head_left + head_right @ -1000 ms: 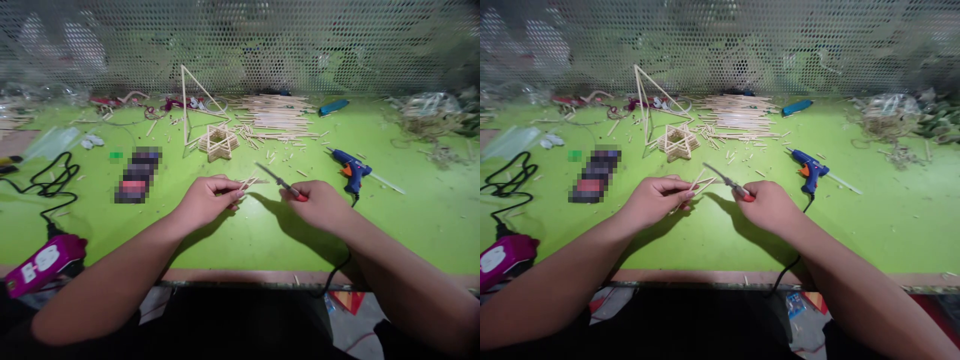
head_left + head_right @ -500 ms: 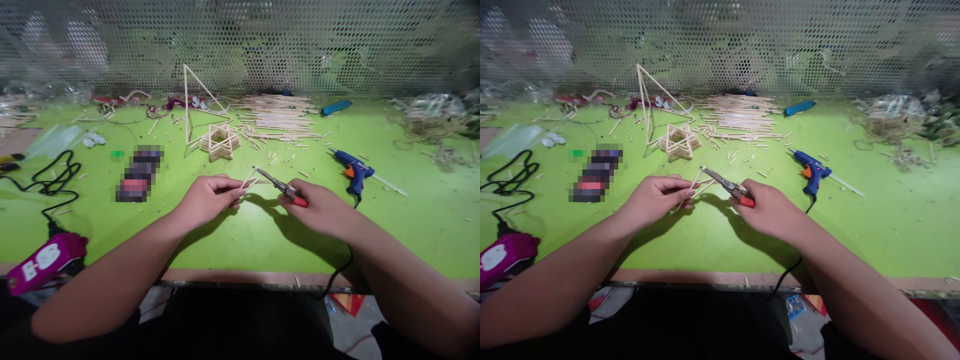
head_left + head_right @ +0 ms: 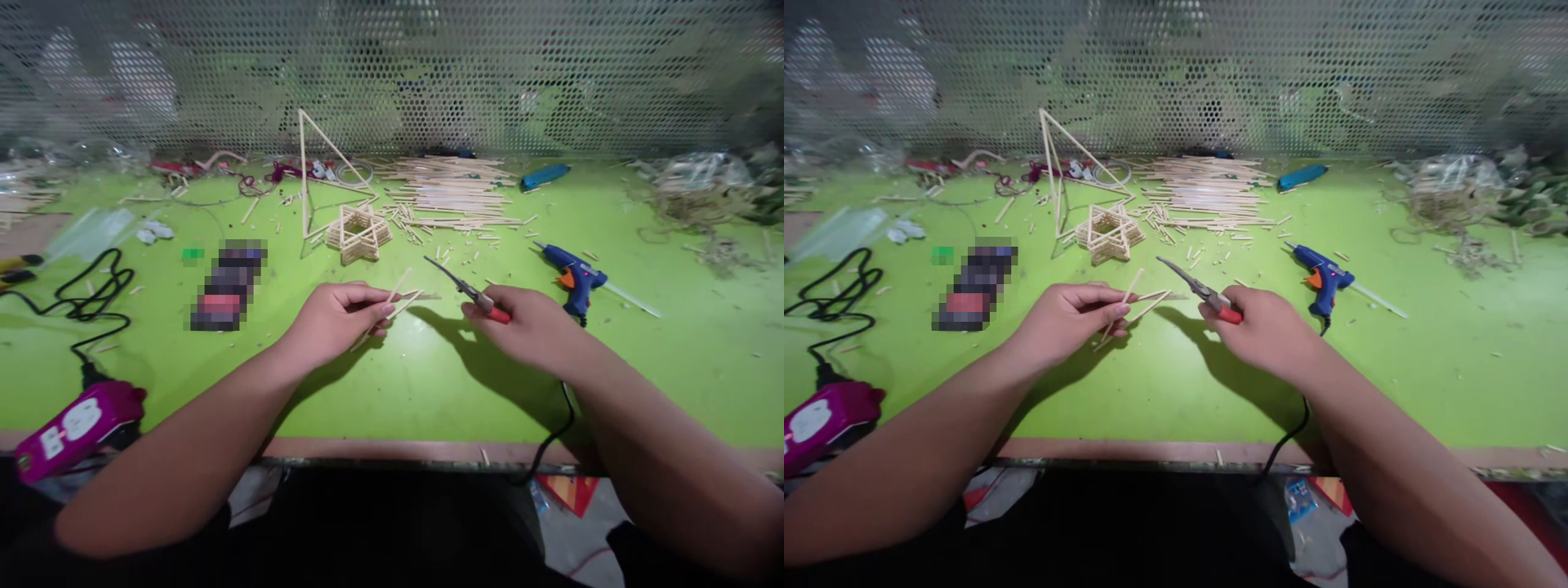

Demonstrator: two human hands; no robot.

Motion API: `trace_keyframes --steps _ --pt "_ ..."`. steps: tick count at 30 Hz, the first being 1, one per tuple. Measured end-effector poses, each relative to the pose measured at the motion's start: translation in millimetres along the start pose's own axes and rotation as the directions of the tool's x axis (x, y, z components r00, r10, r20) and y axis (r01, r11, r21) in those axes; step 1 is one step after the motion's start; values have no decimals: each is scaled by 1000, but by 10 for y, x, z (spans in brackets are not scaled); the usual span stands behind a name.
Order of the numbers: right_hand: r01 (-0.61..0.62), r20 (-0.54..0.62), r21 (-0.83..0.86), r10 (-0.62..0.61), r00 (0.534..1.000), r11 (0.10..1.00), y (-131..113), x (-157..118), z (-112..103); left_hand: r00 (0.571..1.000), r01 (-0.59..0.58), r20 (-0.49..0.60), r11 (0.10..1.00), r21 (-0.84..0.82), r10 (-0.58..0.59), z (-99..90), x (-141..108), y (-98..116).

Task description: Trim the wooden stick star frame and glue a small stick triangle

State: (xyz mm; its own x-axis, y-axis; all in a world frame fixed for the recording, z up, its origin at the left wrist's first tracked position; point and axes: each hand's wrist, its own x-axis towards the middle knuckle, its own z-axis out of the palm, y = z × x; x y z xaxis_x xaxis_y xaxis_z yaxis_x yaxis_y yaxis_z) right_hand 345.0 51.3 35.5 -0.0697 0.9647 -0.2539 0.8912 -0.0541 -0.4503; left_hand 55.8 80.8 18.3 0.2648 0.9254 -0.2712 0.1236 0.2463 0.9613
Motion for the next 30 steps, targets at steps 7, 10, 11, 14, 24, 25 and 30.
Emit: trace_keyframes --steps 7,10,11,14,24,25,30 --pt "97 109 12 -97 989 995 -55 -30 58 999 -12 34 1000 5 12 16 1 -48" --pt "101 90 14 -102 991 995 -67 -36 114 999 -21 40 1000 18 20 19 5 -71" --pt "93 82 10 -93 992 996 -72 -40 126 999 -30 43 999 21 29 21 5 -76" --pt "56 55 -23 -55 997 998 -93 -52 135 997 -53 57 998 31 51 32 -2 -78" --pt "43 70 -17 -42 997 999 -33 46 95 999 26 20 1000 -18 -26 12 -9 -2" --pt "62 76 -4 -62 995 998 -38 36 90 999 32 16 999 -26 -32 11 -7 -4" --pt "107 113 -6 -105 988 994 -97 -27 74 999 38 23 999 -28 -38 19 3 -45"
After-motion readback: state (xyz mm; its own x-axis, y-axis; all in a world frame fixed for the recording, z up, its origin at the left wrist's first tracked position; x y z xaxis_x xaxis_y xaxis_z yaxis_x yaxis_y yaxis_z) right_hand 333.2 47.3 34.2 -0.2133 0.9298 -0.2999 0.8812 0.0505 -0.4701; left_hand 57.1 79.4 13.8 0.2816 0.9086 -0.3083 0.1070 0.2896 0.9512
